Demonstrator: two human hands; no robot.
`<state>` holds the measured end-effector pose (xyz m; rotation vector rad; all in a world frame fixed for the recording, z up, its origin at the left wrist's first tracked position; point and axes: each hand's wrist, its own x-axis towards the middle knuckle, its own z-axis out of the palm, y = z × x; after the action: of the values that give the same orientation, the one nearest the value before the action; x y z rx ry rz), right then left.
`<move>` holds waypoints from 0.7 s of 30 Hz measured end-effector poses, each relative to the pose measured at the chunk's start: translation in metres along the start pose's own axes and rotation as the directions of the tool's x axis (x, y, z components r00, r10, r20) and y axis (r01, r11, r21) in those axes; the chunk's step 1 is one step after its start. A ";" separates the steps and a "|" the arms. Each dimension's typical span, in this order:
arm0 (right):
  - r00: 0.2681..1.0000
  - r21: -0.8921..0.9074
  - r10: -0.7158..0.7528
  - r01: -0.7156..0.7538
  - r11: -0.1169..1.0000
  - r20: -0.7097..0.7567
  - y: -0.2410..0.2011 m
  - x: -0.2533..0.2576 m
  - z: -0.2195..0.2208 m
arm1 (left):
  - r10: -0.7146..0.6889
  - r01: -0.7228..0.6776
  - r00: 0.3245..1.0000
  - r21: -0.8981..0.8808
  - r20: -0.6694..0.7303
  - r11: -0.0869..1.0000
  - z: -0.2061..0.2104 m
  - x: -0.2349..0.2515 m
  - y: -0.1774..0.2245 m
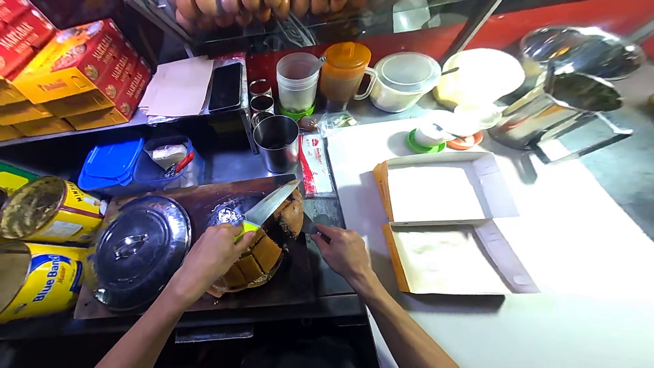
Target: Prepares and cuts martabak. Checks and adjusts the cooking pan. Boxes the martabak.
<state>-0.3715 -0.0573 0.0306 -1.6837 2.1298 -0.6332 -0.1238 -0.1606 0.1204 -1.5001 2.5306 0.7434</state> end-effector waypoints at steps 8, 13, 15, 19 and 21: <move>1.000 0.028 -0.014 0.014 1.000 0.012 0.008 0.020 -0.003 | -0.050 0.050 0.998 -0.010 0.026 0.999 -0.005 0.003 0.006; 0.999 0.045 0.012 -0.014 0.999 0.033 0.011 0.031 -0.007 | -0.101 0.102 0.992 -0.015 0.071 0.995 -0.011 0.011 0.012; 1.000 0.041 0.018 -0.019 0.999 0.024 0.013 0.034 -0.007 | -0.105 0.106 0.991 -0.011 0.087 0.994 -0.013 0.014 0.015; 1.000 0.018 -0.002 0.002 1.000 0.002 0.019 0.039 -0.007 | -0.105 0.107 0.989 -0.009 0.101 0.994 -0.014 0.023 0.019; 1.000 0.019 -0.018 0.018 1.000 0.009 0.022 0.039 -0.006 | -0.109 0.110 0.988 -0.008 0.109 0.994 -0.013 0.025 0.020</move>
<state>-0.4017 -0.0900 0.0236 -1.6942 2.0982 -0.6482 -0.1515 -0.1785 0.1306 -1.5438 2.3483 0.8043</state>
